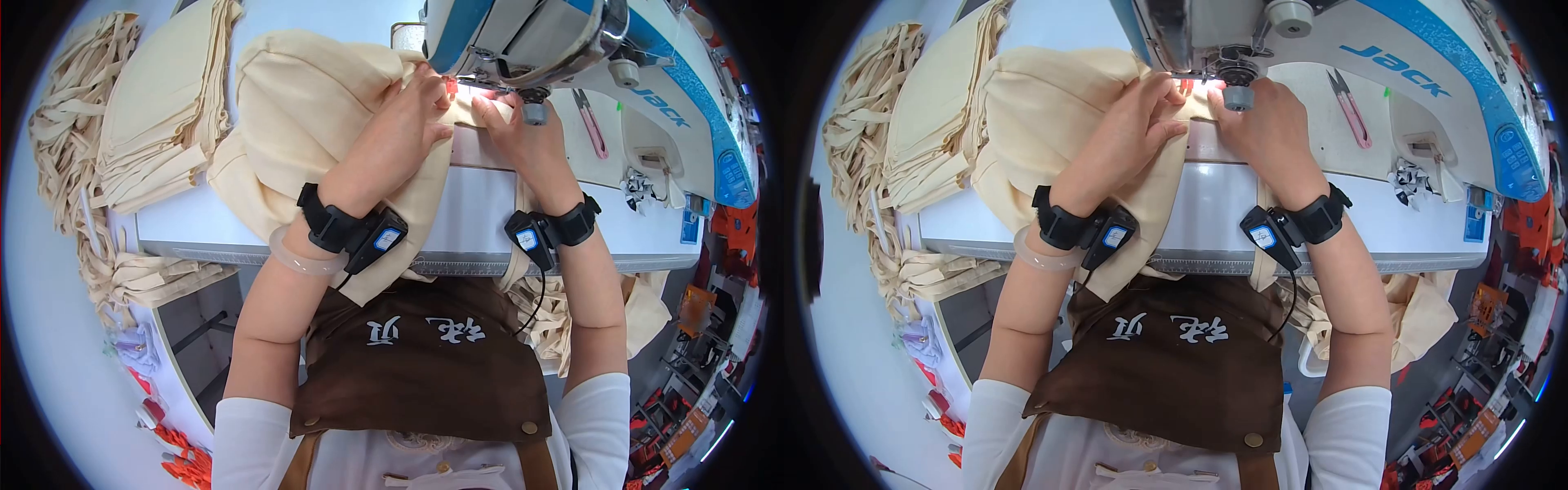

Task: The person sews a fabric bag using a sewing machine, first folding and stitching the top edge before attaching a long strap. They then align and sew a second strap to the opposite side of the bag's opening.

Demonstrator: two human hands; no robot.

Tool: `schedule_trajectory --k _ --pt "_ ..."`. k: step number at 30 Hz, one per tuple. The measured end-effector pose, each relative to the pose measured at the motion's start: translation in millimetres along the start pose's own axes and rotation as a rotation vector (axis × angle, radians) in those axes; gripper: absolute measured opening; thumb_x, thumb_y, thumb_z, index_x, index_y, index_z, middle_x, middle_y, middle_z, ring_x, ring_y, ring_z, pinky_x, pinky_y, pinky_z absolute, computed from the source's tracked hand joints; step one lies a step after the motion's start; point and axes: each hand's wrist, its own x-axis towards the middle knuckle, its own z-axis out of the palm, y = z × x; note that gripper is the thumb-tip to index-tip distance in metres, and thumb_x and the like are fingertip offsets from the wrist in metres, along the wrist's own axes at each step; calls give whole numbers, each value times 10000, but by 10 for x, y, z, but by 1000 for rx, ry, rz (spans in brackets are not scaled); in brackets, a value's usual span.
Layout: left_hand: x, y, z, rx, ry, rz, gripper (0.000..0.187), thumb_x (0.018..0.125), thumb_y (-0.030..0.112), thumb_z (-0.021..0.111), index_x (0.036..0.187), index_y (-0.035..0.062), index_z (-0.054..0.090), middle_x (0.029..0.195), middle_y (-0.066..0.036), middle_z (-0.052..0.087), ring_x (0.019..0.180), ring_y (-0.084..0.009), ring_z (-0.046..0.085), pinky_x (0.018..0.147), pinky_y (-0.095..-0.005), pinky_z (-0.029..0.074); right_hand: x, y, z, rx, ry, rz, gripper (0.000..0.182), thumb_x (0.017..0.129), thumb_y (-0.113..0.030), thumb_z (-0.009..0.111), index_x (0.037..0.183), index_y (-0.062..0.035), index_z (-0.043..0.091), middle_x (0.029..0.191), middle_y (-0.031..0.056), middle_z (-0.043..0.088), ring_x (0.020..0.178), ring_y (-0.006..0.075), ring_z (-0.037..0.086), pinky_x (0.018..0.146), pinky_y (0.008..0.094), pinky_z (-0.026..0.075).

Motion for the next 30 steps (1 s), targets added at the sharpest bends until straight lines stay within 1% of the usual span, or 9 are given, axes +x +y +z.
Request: schedule_trajectory --k 4,7,11,14,17,20,23,26,30 --pt "-24 48 -20 -24 10 6 434 866 -6 707 1241 -37 490 1200 -195 569 1147 -370 577 984 -418 477 8 -34 -12 -6 -10 18 551 845 -459 730 893 90 709 801 275 697 807 419 699 734 453 569" --pt "-46 -42 10 -27 44 53 516 897 94 729 1330 -38 481 1122 -132 646 1024 -273 611 915 -369 494 21 -28 -10 -15 -38 23 544 845 -456 733 892 86 712 807 272 701 809 414 701 734 447 571" --pt "-40 -24 -19 19 21 53 540 900 83 726 1357 -42 465 1134 -130 639 1020 -261 613 912 -354 496 46 -69 -57 46 -95 82 526 844 -447 740 888 77 717 809 271 701 806 408 704 730 444 571" --pt "-33 -19 -29 29 30 85 540 900 74 724 1358 -46 466 1142 -129 629 1010 -251 609 909 -344 495 53 -150 -105 61 -67 131 515 840 -443 746 865 71 714 801 272 697 794 411 701 716 450 570" --pt "-22 0 -46 21 8 67 540 898 67 724 1358 -52 465 1153 -127 622 1010 -243 606 913 -337 492 76 -239 -208 66 -146 181 517 838 -441 749 890 72 717 812 268 703 802 408 704 723 448 573" --pt "-20 -12 -58 25 7 82 541 897 61 722 1357 -58 462 1158 -121 617 1020 -241 606 920 -336 491 68 -194 -154 44 -120 157 519 838 -436 751 928 74 721 823 264 709 811 403 707 731 442 576" --pt "-24 -13 -60 37 3 72 545 897 56 722 1359 -62 459 1156 -120 613 1040 -247 606 934 -338 489 72 -191 -161 36 -154 154 527 837 -434 751 967 75 724 839 261 715 826 397 711 743 437 578" --pt "-16 1 -54 19 6 62 543 897 53 719 1359 -65 460 1151 -120 609 1052 -254 604 945 -340 487 52 -175 -132 33 -108 149 531 838 -435 750 967 79 722 841 264 713 825 401 709 746 438 577" --pt "-17 9 -64 24 4 55 538 898 53 717 1356 -70 463 1145 -120 609 1053 -259 604 953 -343 485 67 -178 -139 47 -131 167 540 838 -435 750 980 85 718 851 269 715 835 404 710 757 438 577"
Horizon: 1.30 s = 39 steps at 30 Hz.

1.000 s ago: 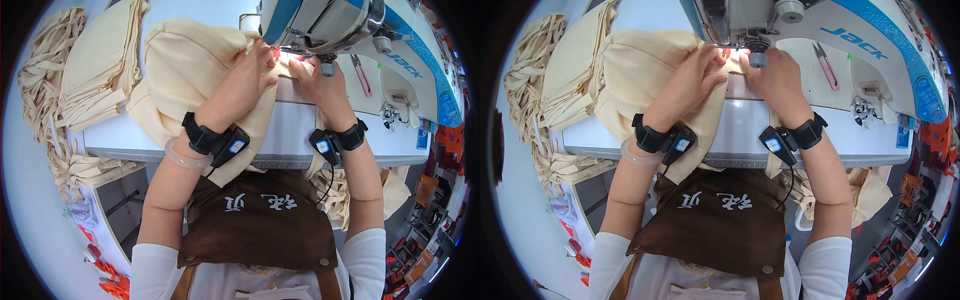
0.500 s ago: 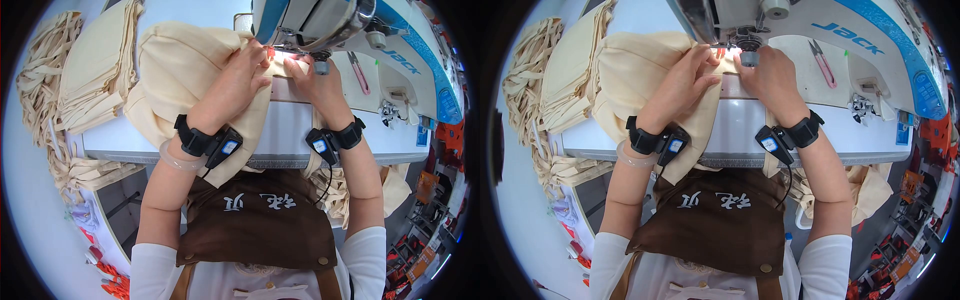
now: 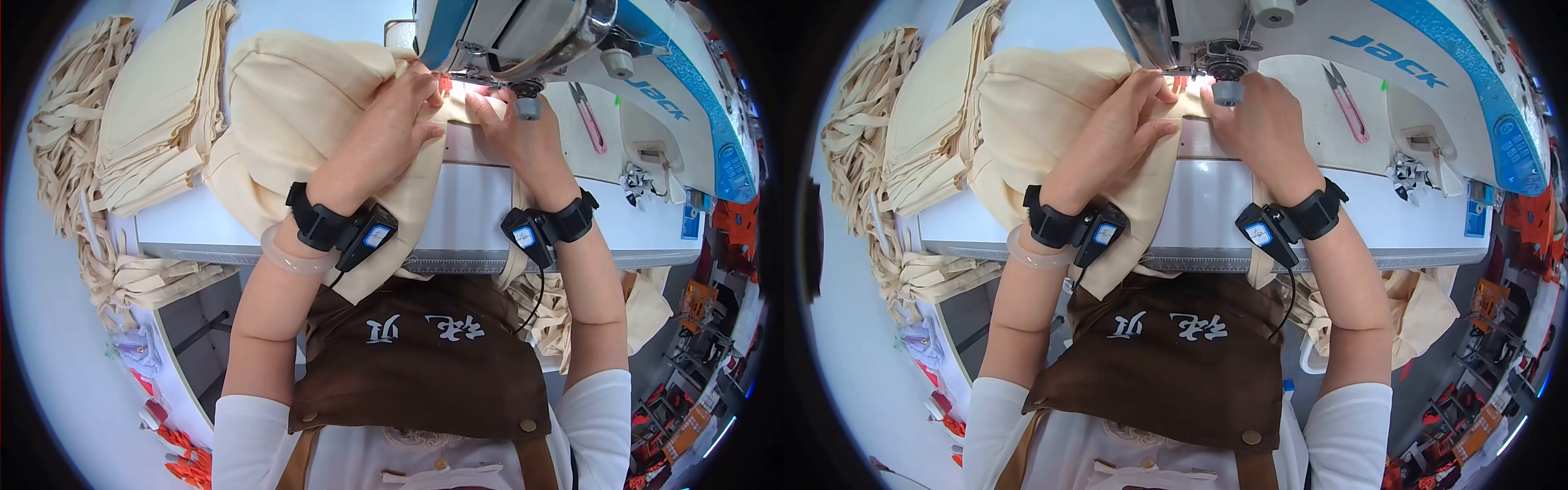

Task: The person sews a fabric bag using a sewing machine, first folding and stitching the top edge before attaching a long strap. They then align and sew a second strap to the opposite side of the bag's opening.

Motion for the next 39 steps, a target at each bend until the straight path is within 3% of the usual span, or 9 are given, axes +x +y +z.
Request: schedule_trajectory --k 7,28,31,39 --pt "-8 36 5 -38 2 -61 527 903 59 715 1350 -70 467 1138 -118 610 1045 -246 610 944 -341 489 -3 5 8 -3 14 -3 540 839 -435 752 982 84 718 861 273 716 844 405 711 764 436 579" --pt "7 -83 98 -105 63 27 393 930 18 675 1275 -47 498 1087 -111 603 976 -211 629 891 -316 512 -5 24 26 21 2 -5 569 842 -453 752 961 101 702 858 287 705 843 417 703 761 454 570" --pt "35 -62 129 -254 105 29 292 826 -85 678 1038 -17 490 1022 -136 507 957 -321 530 879 -397 454 -5 73 71 7 33 -29 579 847 -463 747 969 100 700 862 287 706 853 414 704 768 453 570" --pt "24 -78 150 -228 116 61 292 822 -74 694 1018 -14 486 1024 -139 509 950 -334 528 863 -400 454 -8 48 47 -24 67 -45 592 844 -476 754 994 95 707 862 272 713 849 405 708 766 443 576"
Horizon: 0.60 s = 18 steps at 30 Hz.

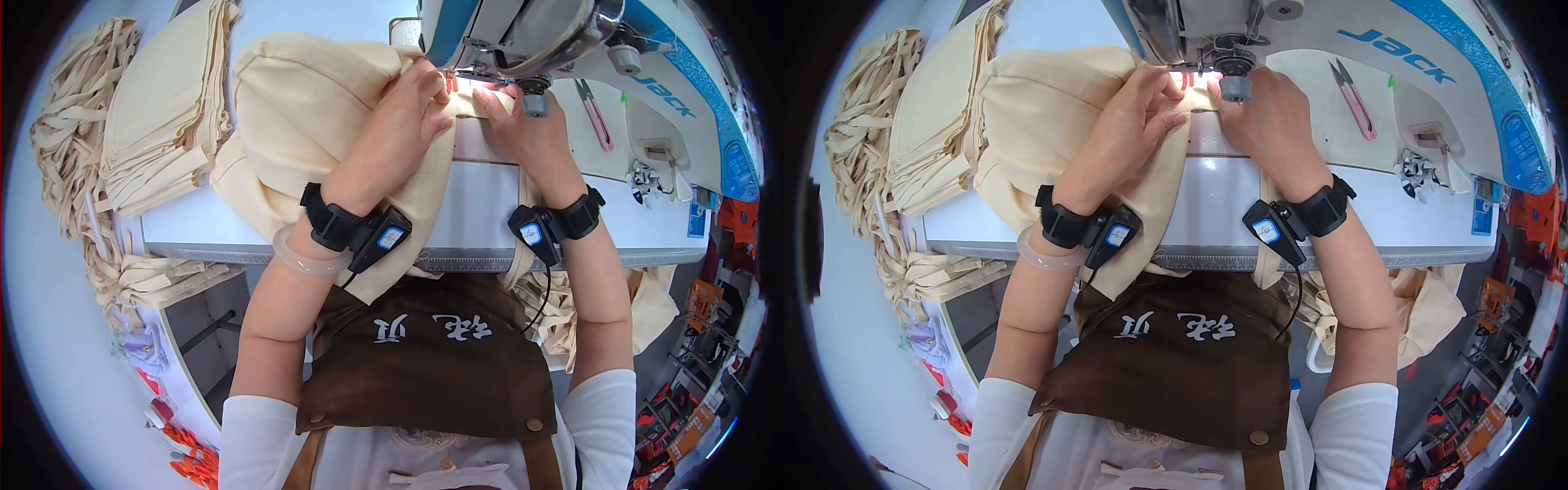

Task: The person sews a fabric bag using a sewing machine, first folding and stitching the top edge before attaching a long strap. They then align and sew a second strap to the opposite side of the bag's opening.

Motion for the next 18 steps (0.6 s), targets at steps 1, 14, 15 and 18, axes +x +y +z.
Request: schedule_trajectory --k 1,14,15,18 --pt "1 -3 5 3 6 10 291 822 -71 697 1013 -13 485 1024 -141 510 949 -339 529 861 -402 455 4 -25 -18 -14 2 2 591 842 -477 756 989 94 709 860 270 714 845 403 709 763 441 576" --pt "55 -28 -1 110 23 -16 321 829 -6 723 1054 -25 495 1022 -172 538 978 -364 570 870 -419 476 47 106 94 -9 85 -143 470 821 -414 777 885 49 730 842 228 707 819 390 691 738 457 558" --pt "54 -21 -2 127 24 -15 324 830 -3 722 1063 -26 498 1023 -171 541 978 -363 572 870 -419 477 56 92 78 10 79 -150 443 817 -393 777 874 44 731 844 223 705 823 390 686 740 461 554" --pt "71 -11 -11 126 20 -33 341 832 0 722 1097 -27 509 1028 -170 553 982 -358 576 872 -417 479 61 32 -4 197 47 -55 376 793 -335 775 851 35 732 860 216 696 852 385 670 756 467 544"
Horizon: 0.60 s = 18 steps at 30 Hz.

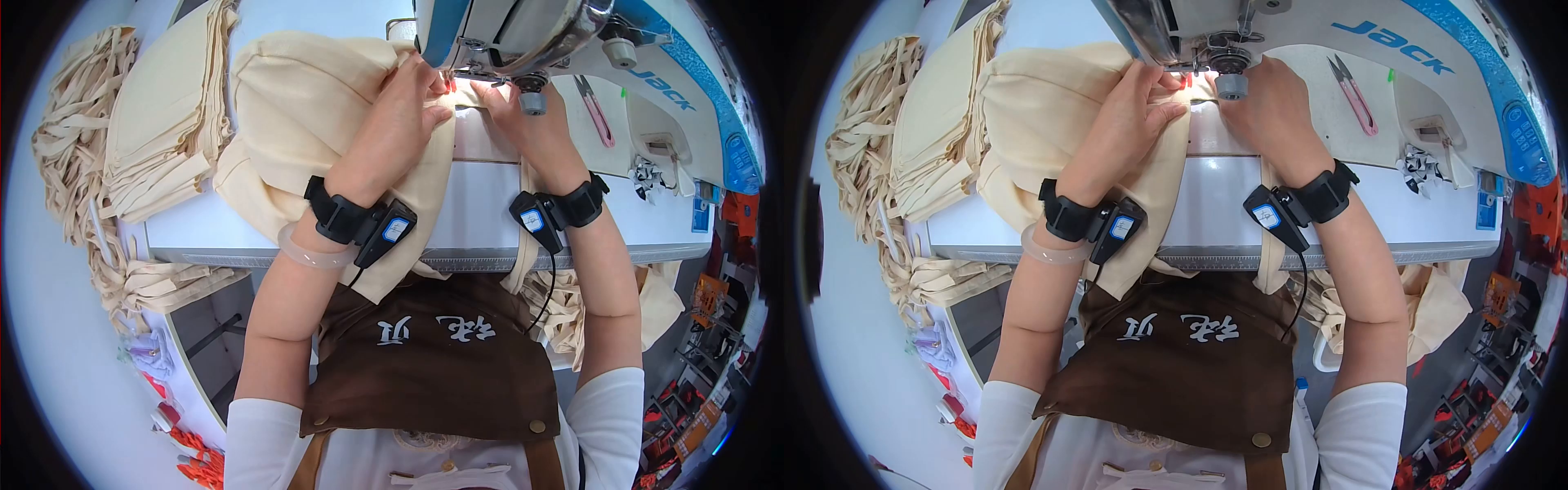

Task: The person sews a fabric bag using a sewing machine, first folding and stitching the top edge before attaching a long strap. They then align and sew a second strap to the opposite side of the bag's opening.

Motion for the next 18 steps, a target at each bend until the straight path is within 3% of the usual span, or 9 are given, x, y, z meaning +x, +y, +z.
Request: schedule_trajectory --k 6,13,18 --pt "41 -51 -3 -15 -13 -23 366 838 3 723 1139 -22 517 1041 -167 577 990 -351 586 882 -417 482 31 210 62 -14 -9 -106 333 759 -305 769 819 22 743 873 230 675 841 376 644 736 470 528" --pt "94 -145 -1 -38 -15 -22 368 855 27 731 1144 -25 510 1055 -166 596 1007 -359 593 889 -418 485 102 278 54 8 13 -222 318 791 -307 702 691 -7 732 729 205 647 773 372 621 674 461 511" --pt "118 -209 28 -76 0 -54 394 864 31 734 1174 -15 495 1066 -171 611 1016 -342 601 902 -405 492 164 380 122 -40 73 -331 246 735 -260 705 654 -28 724 670 178 637 746 364 613 647 461 503"
